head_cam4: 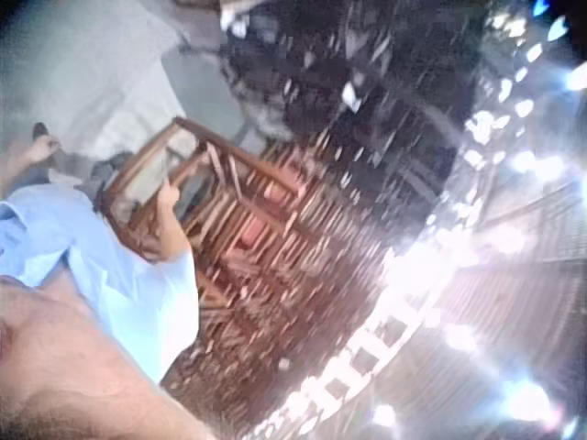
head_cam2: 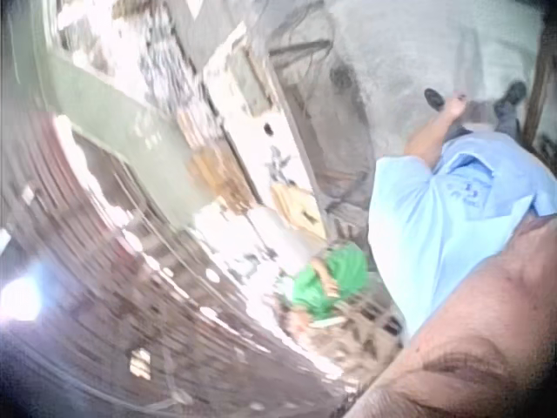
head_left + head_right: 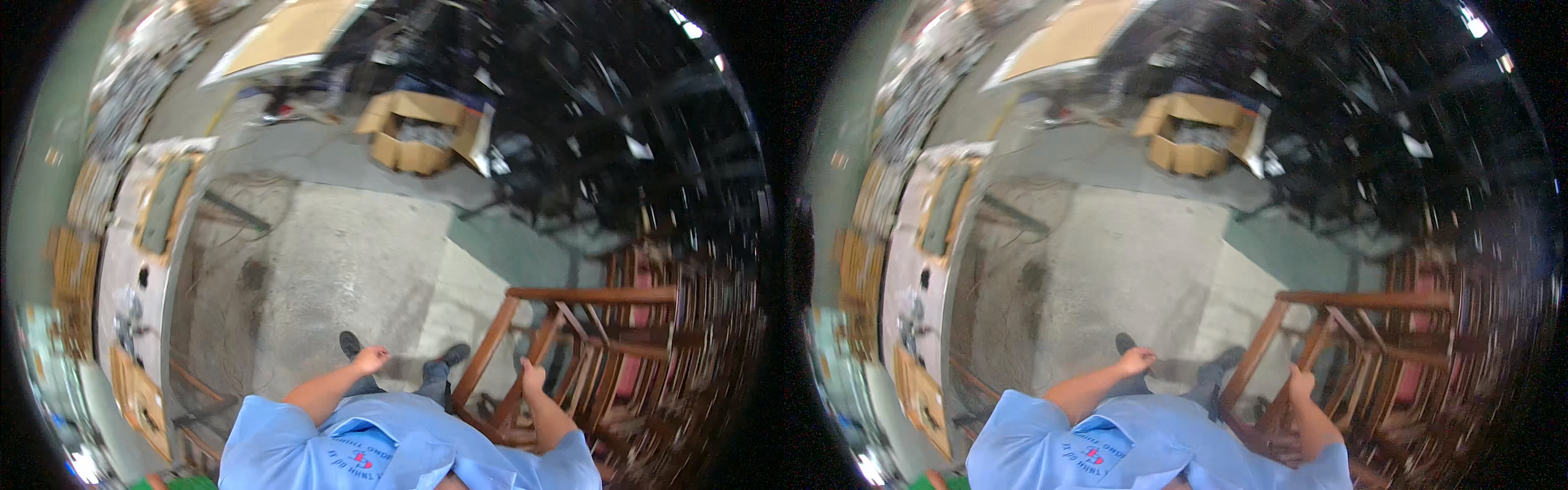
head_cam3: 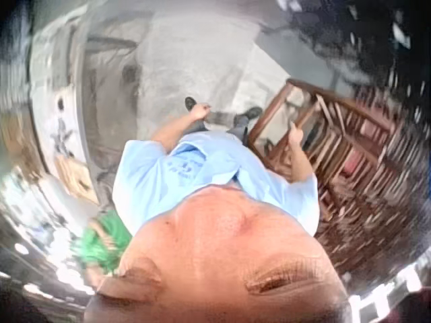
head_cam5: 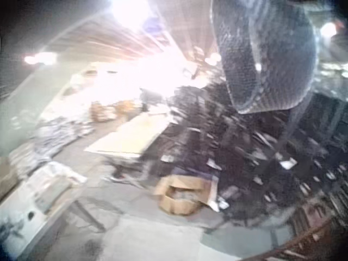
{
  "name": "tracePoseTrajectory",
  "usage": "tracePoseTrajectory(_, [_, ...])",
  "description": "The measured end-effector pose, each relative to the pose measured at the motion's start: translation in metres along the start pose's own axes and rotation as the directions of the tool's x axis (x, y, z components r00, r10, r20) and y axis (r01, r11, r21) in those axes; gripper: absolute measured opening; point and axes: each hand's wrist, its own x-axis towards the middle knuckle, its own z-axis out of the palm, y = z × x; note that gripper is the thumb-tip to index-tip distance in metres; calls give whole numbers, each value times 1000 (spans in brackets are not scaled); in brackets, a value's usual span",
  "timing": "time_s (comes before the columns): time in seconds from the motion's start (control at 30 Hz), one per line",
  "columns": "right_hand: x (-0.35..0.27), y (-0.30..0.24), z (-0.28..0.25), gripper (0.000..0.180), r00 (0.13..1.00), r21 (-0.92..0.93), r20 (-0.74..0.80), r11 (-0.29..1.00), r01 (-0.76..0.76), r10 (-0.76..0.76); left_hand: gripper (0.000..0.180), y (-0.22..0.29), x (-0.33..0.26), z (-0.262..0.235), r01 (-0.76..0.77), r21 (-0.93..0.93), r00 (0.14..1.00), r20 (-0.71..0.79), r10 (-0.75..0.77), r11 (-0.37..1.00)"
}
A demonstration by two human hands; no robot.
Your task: The person assembles wooden chairs by attaching upholstered seat cushions to chair frames using a pneumatic stapler. They repeatedly pick up a chair frame, position it on a workbench, place a cushion on top, and staple it in place. The person also handles cardboard pieces and moves chairs around the workshop.
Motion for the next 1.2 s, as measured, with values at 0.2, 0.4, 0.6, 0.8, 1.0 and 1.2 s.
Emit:
tracePoseTrajectory(0.2, [-89,-138,79,35,972,373,158,922,105,-175,47,-56,-15,-55,6,-417,974,207,88,909])
tracePoseTrajectory(0.4, [-166,-324,229,43,844,663,419,748,-33,-334,76,-40,-66,-170,8,-710,876,345,337,705])
tracePoseTrajectory(0.6, [-287,-514,394,46,516,859,500,475,-193,-696,98,1,-147,-297,-213,-873,879,25,476,439])
tracePoseTrajectory(0.8, [-375,-645,536,46,436,869,443,255,-424,-784,104,18,-181,-417,-516,-841,854,-491,171,163])
tracePoseTrajectory(1.0, [-429,-714,651,45,294,642,734,484,-595,-612,73,19,-151,-519,-772,-469,449,-880,-155,428])
tracePoseTrajectory(1.2, [-434,-693,761,33,71,421,857,613,-669,-511,56,-14,-187,-614,-659,-708,648,-706,-285,254])
